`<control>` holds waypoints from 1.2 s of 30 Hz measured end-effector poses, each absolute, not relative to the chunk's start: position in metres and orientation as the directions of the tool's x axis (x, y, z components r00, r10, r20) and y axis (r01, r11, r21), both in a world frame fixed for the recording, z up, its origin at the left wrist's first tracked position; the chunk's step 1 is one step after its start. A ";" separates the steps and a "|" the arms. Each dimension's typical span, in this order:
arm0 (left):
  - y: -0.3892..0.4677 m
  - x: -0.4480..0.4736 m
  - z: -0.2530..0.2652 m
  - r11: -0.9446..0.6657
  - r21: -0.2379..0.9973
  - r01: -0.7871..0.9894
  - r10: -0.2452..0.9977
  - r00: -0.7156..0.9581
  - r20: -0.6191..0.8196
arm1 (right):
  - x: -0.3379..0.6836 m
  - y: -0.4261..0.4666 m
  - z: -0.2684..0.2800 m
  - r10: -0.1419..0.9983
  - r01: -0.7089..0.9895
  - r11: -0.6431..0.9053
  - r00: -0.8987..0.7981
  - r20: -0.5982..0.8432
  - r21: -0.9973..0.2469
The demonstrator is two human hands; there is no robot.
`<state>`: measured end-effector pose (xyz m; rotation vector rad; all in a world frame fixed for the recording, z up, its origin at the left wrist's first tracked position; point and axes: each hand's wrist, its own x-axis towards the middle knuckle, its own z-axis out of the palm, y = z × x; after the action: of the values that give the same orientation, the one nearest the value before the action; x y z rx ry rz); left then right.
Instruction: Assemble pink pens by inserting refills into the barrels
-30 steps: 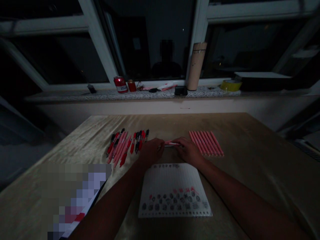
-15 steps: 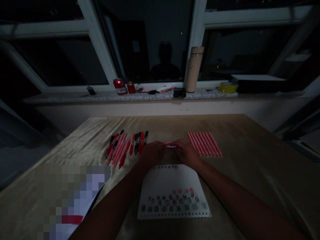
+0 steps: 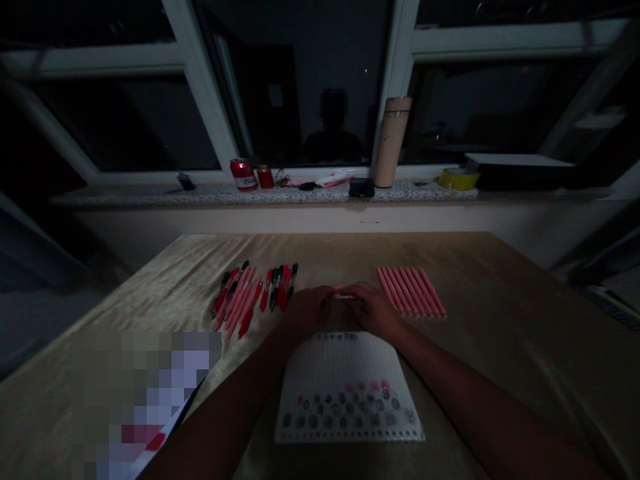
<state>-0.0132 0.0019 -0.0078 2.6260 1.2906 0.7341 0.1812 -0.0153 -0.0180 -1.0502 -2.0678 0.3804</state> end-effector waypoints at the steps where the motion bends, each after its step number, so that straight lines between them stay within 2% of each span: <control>1: 0.002 -0.013 -0.008 -0.627 0.314 0.713 0.772 0.517 0.369 | 0.181 -0.015 -0.018 0.781 0.546 0.621 -0.366 0.507 -0.562; 7: 0.002 -0.013 -0.007 -0.614 0.300 0.730 0.779 0.499 0.380 | 0.181 -0.018 -0.015 0.762 0.507 0.646 -0.387 0.519 -0.570; 12: 0.003 -0.014 -0.007 -0.604 0.321 0.730 0.769 0.427 0.476 | 0.180 -0.018 -0.014 0.784 0.512 0.619 -0.350 0.513 -0.596; 18: 0.008 -0.016 -0.012 -0.582 0.326 0.745 0.752 0.339 0.566 | 0.178 -0.016 -0.019 0.798 0.518 0.564 -0.140 0.586 -0.644; 22: 0.010 -0.017 -0.010 -0.593 0.297 0.748 0.750 0.380 0.541 | 0.177 -0.014 -0.022 0.824 0.377 0.521 0.010 0.566 -0.765; 26: 0.008 -0.017 -0.005 -0.636 0.233 0.735 0.729 0.476 0.492 | 0.175 -0.014 -0.021 0.852 0.245 0.492 0.062 0.520 -0.835; 36: 0.007 -0.017 -0.013 -0.583 0.103 0.806 0.770 0.506 0.389 | 0.175 -0.013 -0.021 0.896 0.172 0.424 0.062 0.440 -0.889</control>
<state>-0.0166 0.0074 -0.0131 2.8045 1.4709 0.6494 0.1749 -0.0128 -0.0212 -1.0214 -1.4253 0.7250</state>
